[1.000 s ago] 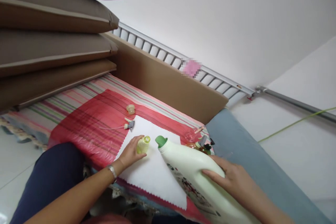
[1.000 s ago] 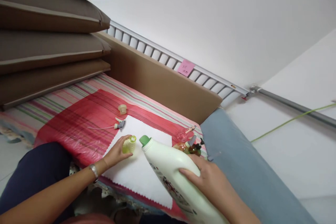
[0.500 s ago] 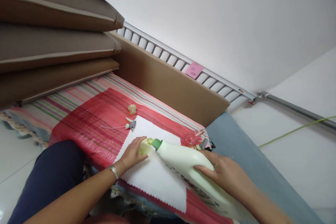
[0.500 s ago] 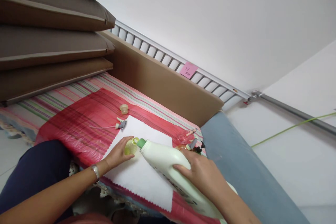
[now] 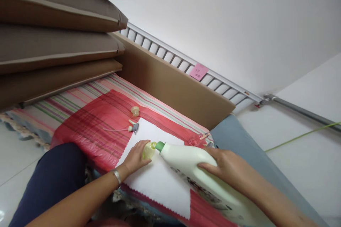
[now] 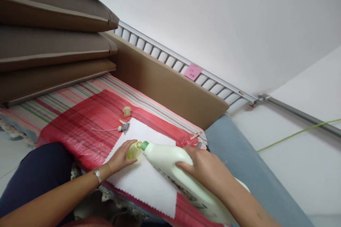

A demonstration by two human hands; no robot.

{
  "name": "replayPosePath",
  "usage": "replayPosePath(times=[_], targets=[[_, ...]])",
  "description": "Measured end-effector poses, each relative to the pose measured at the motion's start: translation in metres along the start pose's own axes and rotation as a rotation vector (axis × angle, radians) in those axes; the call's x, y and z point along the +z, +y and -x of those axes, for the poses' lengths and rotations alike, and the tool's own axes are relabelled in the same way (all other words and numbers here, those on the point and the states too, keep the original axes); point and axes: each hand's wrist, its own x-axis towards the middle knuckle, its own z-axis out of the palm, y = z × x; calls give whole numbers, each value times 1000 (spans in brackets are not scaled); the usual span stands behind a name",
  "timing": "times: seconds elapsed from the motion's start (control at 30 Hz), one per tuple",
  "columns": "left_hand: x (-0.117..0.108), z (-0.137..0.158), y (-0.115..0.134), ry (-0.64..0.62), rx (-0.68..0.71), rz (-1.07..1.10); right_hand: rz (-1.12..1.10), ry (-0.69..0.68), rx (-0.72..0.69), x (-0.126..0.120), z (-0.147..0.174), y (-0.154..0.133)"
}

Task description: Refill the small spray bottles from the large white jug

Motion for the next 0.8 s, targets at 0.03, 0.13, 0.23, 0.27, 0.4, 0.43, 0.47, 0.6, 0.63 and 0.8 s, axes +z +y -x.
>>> replayPosePath(times=[0.03, 0.13, 0.23, 0.27, 0.4, 0.43, 0.47, 0.6, 0.63, 0.8], targets=[[0, 0, 0, 1, -2, 0, 2, -3, -5, -1, -1, 0], [1, 0, 1, 3, -6, -3, 13, -27, -4, -4, -4, -1], [1, 0, 1, 5, -5, -4, 21, -55, 19, -8, -6, -3], [1, 0, 1, 5, -5, -3, 24, -59, 23, -9, -6, -4], [1, 0, 0, 6, -3, -3, 22, -51, -3, -12, -7, -4], [1, 0, 0, 6, -2, -3, 21, -43, -11, -12, -7, -4], [1, 0, 0, 5, -2, -2, 20, -34, -18, -12, -8, -4], [1, 0, 0, 4, 1, -3, 24, -26, -31, -16, -10, -7], [1, 0, 0, 4, 1, -4, 32, -34, -25, -18, -11, -8], [1, 0, -1, -6, 5, -10, 76, -84, -20, -25, -13, -15]])
